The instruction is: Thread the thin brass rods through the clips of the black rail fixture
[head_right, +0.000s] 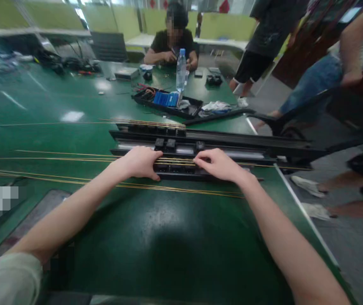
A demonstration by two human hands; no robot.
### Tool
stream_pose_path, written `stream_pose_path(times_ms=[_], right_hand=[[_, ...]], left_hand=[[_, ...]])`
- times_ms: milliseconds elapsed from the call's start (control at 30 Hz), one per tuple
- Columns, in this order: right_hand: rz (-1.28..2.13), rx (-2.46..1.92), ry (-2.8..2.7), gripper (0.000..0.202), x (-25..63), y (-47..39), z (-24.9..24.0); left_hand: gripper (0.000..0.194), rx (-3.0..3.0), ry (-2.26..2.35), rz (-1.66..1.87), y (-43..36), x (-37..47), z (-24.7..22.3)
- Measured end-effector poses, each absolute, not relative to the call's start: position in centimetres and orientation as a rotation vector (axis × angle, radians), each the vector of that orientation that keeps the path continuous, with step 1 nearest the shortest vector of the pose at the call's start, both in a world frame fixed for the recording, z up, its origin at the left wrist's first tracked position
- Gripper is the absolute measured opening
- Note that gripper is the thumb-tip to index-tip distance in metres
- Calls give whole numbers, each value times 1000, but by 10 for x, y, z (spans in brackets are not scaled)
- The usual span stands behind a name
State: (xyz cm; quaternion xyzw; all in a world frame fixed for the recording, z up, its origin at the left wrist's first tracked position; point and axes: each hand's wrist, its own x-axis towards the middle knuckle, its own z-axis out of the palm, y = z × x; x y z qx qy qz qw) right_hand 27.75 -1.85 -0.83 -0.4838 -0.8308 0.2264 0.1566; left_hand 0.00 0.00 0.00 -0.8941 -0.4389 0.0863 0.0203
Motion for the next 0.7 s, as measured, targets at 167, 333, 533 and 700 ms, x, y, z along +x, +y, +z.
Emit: stream_pose_path(times_ms=[167,333,533,700], right_hand=[[667,-1422,-2340,37,274,-18,-9],[692,-1435,-2317,39,272,-16,-7],[687,-1459,-2293,45,271,-13,-6],[735,-1484,-2261,47,269,-13,-4]], left_hand=[[69,-2763,-1386,315,0,4,2],[69,-2767,-1373,296,2,4,3],[67,-2779,-1377,270,6,4,3],[63,-2785,-1392,253,8,3,5]])
